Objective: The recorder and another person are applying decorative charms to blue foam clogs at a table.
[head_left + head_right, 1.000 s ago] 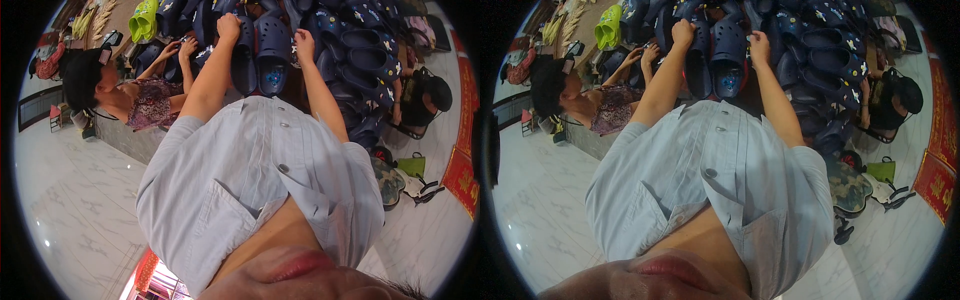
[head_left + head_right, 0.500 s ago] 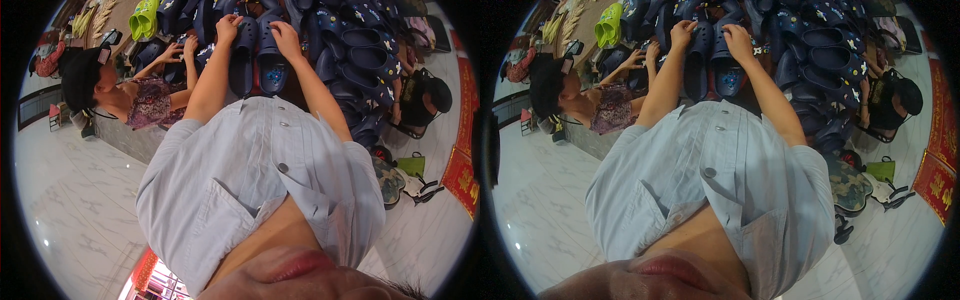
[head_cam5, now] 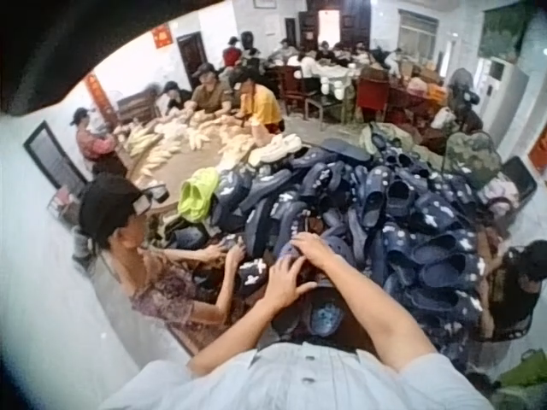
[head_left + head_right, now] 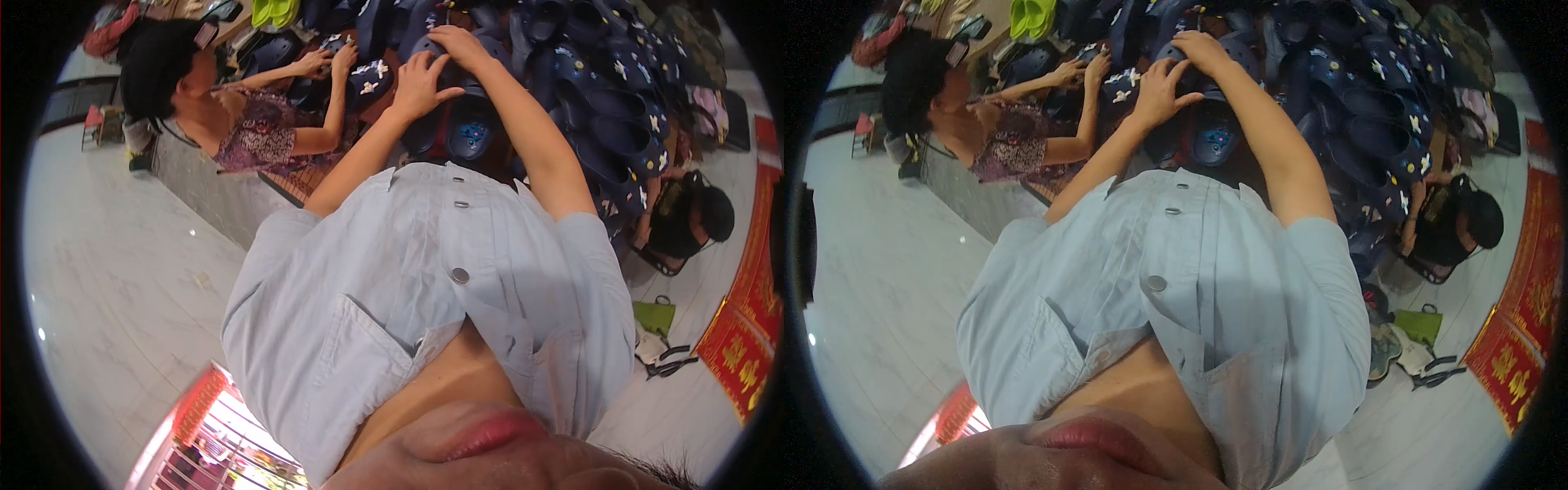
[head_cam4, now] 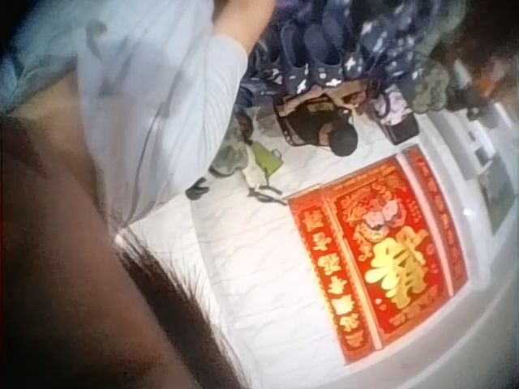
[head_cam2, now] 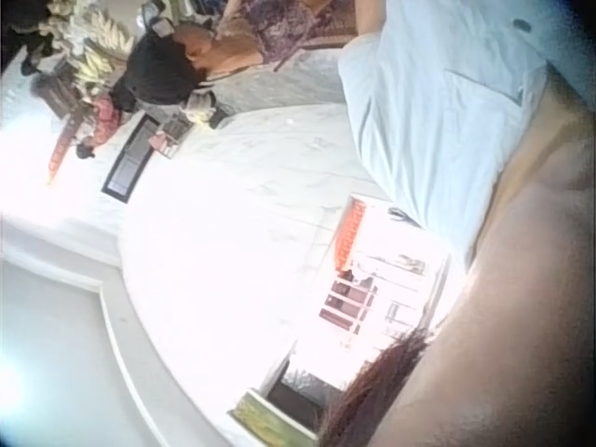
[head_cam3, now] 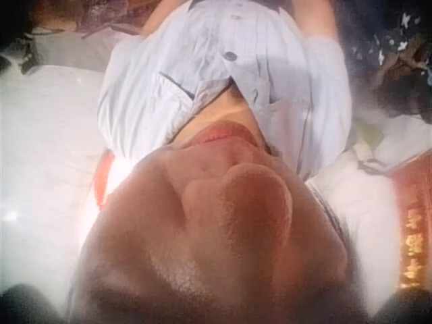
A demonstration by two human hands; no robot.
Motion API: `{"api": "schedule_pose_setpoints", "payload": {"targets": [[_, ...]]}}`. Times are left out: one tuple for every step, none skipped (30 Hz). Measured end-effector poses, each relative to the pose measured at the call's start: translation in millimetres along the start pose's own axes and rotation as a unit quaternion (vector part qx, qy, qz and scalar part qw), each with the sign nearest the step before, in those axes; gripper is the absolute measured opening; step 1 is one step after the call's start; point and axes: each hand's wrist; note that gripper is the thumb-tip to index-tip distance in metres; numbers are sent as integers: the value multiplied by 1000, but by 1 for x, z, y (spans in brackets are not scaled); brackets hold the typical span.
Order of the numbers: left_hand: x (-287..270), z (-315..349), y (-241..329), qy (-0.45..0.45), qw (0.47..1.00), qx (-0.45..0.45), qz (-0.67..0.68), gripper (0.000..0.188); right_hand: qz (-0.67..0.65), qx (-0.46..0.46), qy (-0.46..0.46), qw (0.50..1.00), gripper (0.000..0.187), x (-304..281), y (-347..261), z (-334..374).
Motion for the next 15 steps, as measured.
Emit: {"api": "schedule_pose_setpoints", "payload": {"targets": [[0, 4, 0, -11, 1000, -19, 0, 64, -17, -5, 4, 1000, 29, -2, 1, -1], [3, 5, 1, 2, 1000, -25, -18, 63, -4, -8, 3, 1000, 28, -3, 1, -1], [4, 5, 2, 5, 999, -36, -22, 63, 10, -11, 4, 1000, 27, -6, 2, -3], [5, 5, 3, -3, 999, -43, -18, 63, 31, -38, 2, 999, 24, -8, 3, -5], [7, 5, 3, -12, 999, -45, -13, 63, 28, -12, -26, 999, 21, -11, 2, -7], [8, 7, 4, 0, 999, -48, -21, 62, 23, -10, -31, 999, 21, -12, 0, -8], [9, 9, 4, 3, 998, -53, -23, 62, 19, -8, -35, 999, 21, -13, -3, -9], [10, 8, 6, 4, 998, -56, -24, 62, 19, -8, -35, 999, 21, -11, 0, -9], [11, 7, 7, 6, 998, -57, -24, 61, 26, -6, -31, 999, 22, -8, 4, -10], [12, 6, 8, 6, 998, -57, -23, 61, 33, -3, -26, 999, 23, -6, 6, -10], [13, 6, 8, 12, 998, -54, -27, 61, 33, -5, -27, 999, 23, -3, 7, -11], [14, 6, 7, 18, 998, -51, -30, 60, 30, 10, -25, 999, 23, -1, 7, -10], [14, 6, 7, 19, 998, -51, -31, 60, 27, 25, -23, 999, 22, 1, 8, -10], [15, 6, 6, 20, 998, -50, -23, 60, 27, 25, -23, 999, 22, 0, 6, -10], [16, 6, 5, 22, 998, -48, -16, 60, 29, 44, -39, 998, 22, 0, 3, -11]]}}
Point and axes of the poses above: each hand's wrist, its own z-axis away from the middle knuckle, its own x-axis out of the palm, y = z × x, and after that the axes turned 3 degrees about z, right-handed
